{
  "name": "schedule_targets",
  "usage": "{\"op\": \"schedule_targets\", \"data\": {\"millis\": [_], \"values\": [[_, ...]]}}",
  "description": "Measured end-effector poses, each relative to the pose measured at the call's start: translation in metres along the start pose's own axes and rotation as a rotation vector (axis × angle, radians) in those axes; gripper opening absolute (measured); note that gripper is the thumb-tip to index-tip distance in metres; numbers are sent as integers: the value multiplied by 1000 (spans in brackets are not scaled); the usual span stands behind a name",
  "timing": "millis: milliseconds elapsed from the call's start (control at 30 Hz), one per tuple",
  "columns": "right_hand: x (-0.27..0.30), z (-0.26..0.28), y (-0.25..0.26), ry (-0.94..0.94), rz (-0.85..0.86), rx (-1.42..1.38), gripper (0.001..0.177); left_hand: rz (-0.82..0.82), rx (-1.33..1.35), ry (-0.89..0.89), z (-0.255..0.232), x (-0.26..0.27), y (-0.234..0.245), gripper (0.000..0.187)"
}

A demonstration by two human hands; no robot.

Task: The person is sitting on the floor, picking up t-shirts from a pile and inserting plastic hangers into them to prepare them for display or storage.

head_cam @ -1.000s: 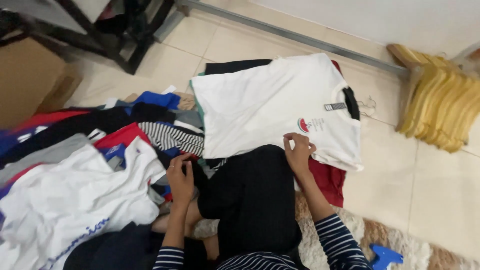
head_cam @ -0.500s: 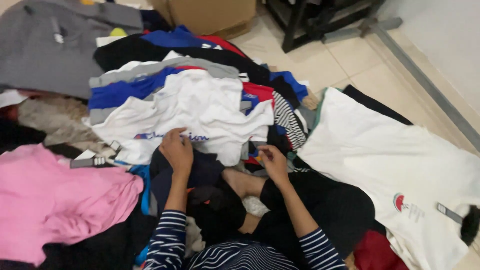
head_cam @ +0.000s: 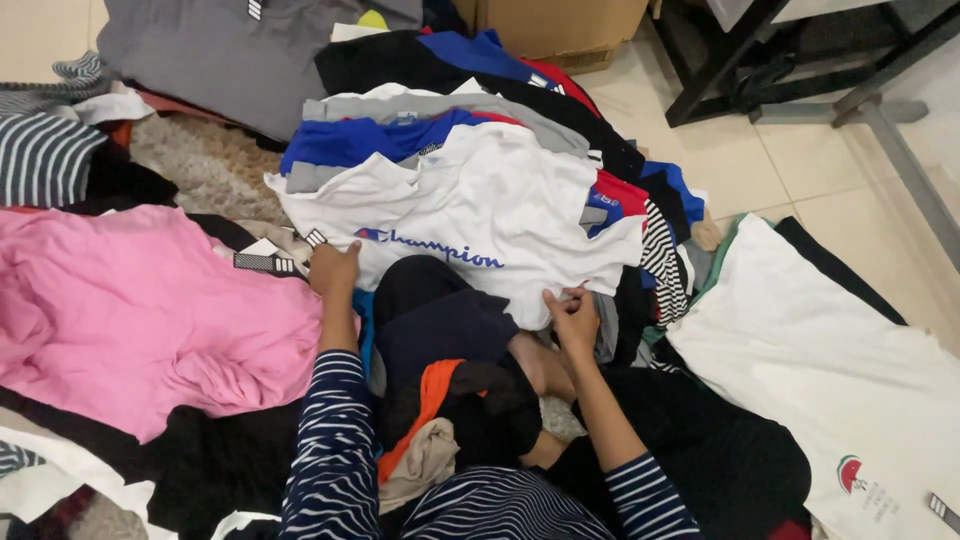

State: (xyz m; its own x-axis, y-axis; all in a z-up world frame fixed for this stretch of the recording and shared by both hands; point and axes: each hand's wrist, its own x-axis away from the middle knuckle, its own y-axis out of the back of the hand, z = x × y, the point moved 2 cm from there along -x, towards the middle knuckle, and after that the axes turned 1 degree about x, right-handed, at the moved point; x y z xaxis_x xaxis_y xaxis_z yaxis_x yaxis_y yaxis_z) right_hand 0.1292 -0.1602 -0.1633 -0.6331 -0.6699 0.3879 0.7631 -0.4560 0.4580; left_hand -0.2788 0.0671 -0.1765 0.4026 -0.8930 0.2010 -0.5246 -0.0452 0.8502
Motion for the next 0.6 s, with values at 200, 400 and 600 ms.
{"op": "schedule_targets", "data": {"millis": [200, 400, 600], "values": [[-17, -13, -15, 52, -182, -217, 33, -9, -107, -168, -25, 62, 34, 62], [31, 38, 5, 347, -296, -427, 21, -79, 131, -245, -15, 67, 23, 27], [79, 126, 60, 388, -324, -811, 19, -280, 535, -365, 17, 34, -21, 28]]}}
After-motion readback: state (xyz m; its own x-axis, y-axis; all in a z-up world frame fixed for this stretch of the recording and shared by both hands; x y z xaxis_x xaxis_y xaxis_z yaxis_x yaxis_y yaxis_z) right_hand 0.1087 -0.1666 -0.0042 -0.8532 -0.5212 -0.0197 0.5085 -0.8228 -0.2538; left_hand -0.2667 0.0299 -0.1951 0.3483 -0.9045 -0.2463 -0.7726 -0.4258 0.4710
